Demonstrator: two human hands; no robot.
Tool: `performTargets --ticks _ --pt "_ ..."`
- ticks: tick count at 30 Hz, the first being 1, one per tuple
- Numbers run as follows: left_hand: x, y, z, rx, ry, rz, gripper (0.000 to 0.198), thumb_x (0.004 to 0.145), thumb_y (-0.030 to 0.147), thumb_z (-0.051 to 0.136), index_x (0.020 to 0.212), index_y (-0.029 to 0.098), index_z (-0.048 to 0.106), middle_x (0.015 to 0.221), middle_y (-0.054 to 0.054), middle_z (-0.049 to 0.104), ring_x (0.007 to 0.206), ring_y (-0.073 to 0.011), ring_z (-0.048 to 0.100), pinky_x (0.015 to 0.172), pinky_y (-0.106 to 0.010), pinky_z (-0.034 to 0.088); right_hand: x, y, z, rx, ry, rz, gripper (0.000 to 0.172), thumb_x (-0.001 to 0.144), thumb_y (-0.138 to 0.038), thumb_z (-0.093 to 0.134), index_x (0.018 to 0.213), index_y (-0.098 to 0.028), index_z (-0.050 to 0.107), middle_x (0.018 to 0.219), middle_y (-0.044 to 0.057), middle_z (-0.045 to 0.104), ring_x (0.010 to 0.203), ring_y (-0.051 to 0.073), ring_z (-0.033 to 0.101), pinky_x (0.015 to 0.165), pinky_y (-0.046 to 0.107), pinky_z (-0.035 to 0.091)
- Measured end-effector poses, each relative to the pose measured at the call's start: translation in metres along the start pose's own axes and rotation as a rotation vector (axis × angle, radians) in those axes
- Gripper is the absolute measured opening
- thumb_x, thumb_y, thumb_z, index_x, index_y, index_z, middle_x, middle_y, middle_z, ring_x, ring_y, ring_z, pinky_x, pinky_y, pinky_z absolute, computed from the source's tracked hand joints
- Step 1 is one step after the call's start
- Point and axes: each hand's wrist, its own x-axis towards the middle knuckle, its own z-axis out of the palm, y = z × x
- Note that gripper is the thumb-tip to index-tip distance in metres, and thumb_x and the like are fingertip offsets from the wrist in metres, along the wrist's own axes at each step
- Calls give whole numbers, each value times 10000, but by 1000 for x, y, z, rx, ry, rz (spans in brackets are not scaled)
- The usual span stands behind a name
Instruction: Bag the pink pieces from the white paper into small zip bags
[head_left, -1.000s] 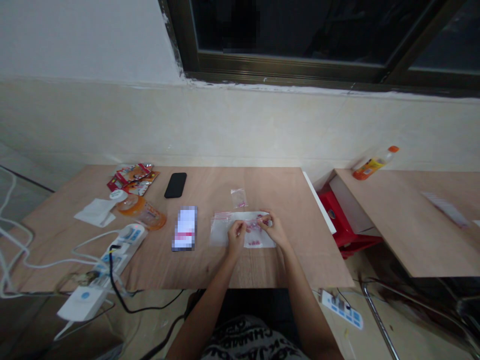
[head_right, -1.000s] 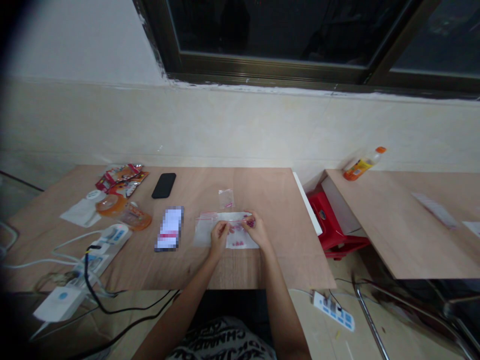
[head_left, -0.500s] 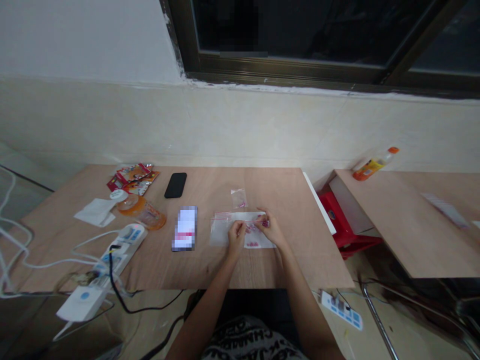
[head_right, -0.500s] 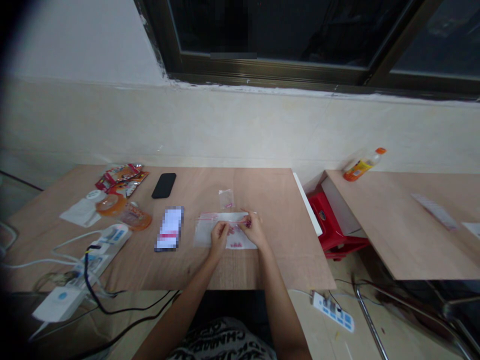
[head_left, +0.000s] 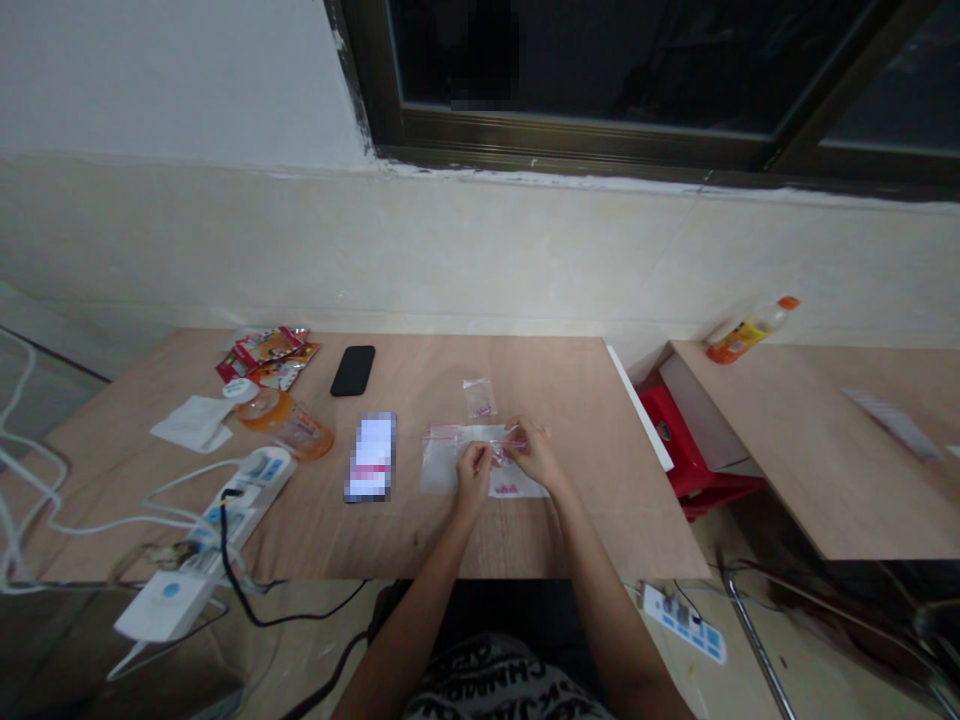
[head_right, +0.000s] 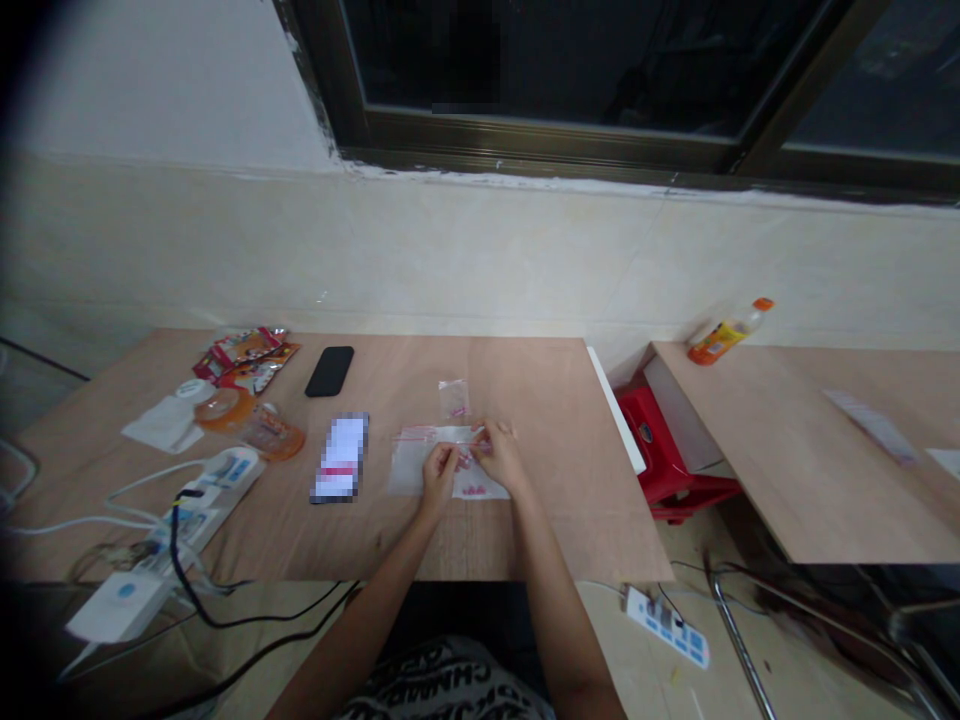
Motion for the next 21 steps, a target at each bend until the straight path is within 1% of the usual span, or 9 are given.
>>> performTargets --ticks 3,7,9,15,17,21 --pt "0 0 0 -4 -2 -3 324 804 487 619 706 180 581 620 13 570 574 -118 527 559 -222 408 1 -5 -2 -38 -10 -3 310 757 -151 675 1051 -204 593 818 25 694 886 233 624 886 406 386" --pt "0 -2 0 -26 -20 -14 321 800 495 623 736 182 589 622 11 582 564 -123 538 553 -228 412 3 -11 -5 -60 -64 -28 508 758 -151 686 1237 -232 535 880 18 698 924 223 621 912 404 375" --pt "1 -3 0 -34 -29 -14 314 804 489 621 745 181 592 630 8 589 574 -127 546 559 -230 417 5 -13 -5 -59 -90 -55 558 754 -132 688 1272 -248 518 897 14 697 935 220 619 911 396 375" --pt "1 -3 -1 -17 -5 0 306 800 474 630 721 180 592 636 10 568 578 -121 515 555 -227 395 9 -14 -1 -83 -104 -67 578 751 -68 646 1287 -226 497 843 1 679 880 205 617 886 375 386" --pt "1 -4 -1 -5 2 5 308 797 474 632 719 179 598 641 8 565 587 -122 511 560 -228 393 9 -14 -1 -84 -109 -63 595 760 -84 651 1311 -225 479 852 3 681 889 207 618 894 378 384" --pt "1 -3 -1 -10 -22 -8 312 801 483 619 740 177 614 662 -1 584 595 -126 518 568 -234 400 8 -16 -2 -96 -126 -85 641 777 -131 676 1363 -249 446 897 17 693 946 222 613 910 388 374"
